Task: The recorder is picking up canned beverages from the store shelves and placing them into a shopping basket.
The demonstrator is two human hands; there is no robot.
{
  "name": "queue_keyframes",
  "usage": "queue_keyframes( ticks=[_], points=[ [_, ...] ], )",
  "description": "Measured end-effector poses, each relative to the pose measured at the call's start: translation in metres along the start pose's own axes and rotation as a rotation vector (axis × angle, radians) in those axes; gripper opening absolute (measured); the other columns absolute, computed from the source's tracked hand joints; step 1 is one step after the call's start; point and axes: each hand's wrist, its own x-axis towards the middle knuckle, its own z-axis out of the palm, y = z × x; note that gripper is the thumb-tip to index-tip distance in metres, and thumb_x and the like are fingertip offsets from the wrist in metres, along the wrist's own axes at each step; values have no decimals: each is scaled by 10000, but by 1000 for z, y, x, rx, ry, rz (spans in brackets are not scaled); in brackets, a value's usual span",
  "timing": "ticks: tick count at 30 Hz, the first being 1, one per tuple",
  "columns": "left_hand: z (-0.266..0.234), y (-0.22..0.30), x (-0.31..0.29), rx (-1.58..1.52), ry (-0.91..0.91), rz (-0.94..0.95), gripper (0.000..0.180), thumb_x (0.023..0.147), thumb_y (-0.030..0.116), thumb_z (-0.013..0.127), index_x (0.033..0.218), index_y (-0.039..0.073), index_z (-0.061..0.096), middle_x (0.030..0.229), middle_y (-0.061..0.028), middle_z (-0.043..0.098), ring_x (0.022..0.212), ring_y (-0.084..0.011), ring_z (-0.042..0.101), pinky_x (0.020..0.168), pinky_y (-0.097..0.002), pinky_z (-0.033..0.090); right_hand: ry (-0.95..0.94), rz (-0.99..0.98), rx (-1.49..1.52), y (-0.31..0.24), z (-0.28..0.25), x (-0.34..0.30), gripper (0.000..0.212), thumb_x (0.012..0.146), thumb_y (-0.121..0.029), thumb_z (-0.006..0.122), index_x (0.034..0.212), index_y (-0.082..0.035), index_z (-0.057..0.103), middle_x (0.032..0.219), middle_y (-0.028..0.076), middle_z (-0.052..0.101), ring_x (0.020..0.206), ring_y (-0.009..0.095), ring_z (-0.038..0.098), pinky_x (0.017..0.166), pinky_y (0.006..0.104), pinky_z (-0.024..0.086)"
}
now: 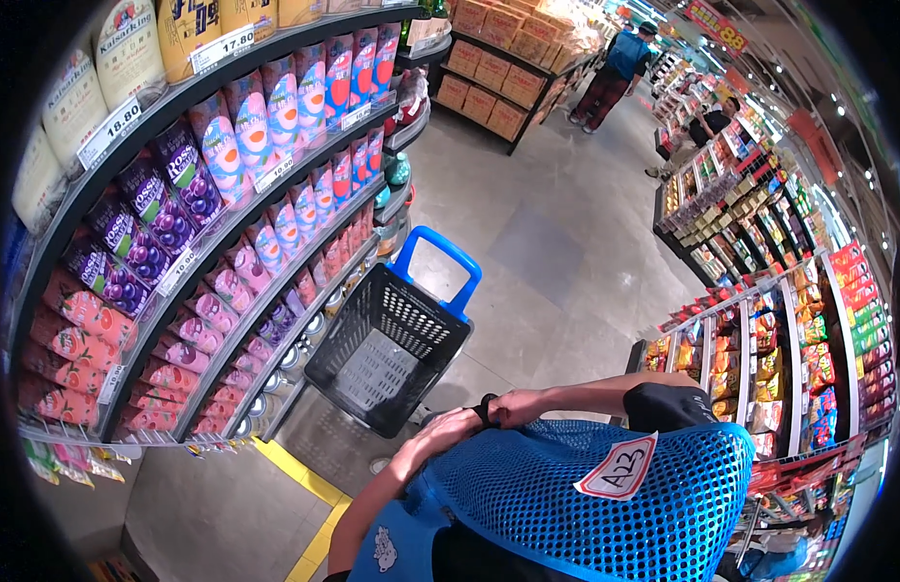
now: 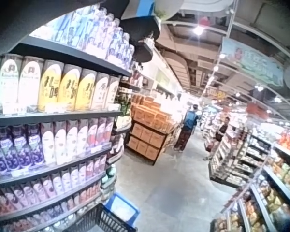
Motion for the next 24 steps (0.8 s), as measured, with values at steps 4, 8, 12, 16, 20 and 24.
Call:
queue_keyframes(
  ticks=[4, 8, 12, 16, 20, 24],
  points=[
    [-1, -10, -11, 29, -14, 60, 220, 786, 204, 611, 954, 63, 590, 993, -108, 595, 945, -322, 540, 799, -404, 439, -59, 23, 20, -26, -12, -1, 329, 775, -256, 661, 1050, -94, 582, 953, 95, 661, 876, 237, 627, 770, 363, 486],
    [-15, -7, -23, 72, 32, -38, 230, 779, 243, 649, 815, 31, 568, 849, -120, 590, 819, -327, 580, 687, -411, 464, -53, -132, 159, -29, -16, -1, 374, 840, -277, 659, 1139, -78, 557, 927, 87, 658, 846, 203, 625, 749, 346, 490],
    [6, -28, -42, -95, 149, -166, 267, 820, 280, 656, 814, 16, 621, 768, -158, 594, 751, -356, 587, 679, -421, 471, 42, -300, 20, -5, -10, 5, 411, 851, -259, 645, 1202, -73, 541, 929, 98, 649, 857, 225, 624, 771, 360, 498],
    [23, -46, -48, -411, 227, -471, 272, 827, 260, 663, 802, -11, 652, 637, -87, 580, 589, -156, 532, 558, -331, 422, 249, -517, -317, -3, -14, 3, 427, 862, -292, 627, 1228, -94, 531, 922, 93, 648, 844, 235, 627, 774, 372, 503],
    [9, -49, -38, -421, 223, -662, 220, 789, 223, 698, 766, 8, 661, 589, -49, 551, 570, -88, 481, 524, -298, 393, 18, -147, -12, -8, -32, -1, 447, 871, -345, 613, 1255, -136, 514, 871, 90, 644, 811, 228, 630, 745, 362, 506],
    [3, -50, -36, -359, 636, -160, 147, 744, 131, 699, 792, -7, 676, 704, -54, 625, 681, -108, 566, 661, -278, 468, 33, -51, 144, -7, -53, 6, 427, 871, -320, 646, 1218, -108, 516, 771, 66, 641, 712, 159, 619, 647, 317, 499]
  ],
)
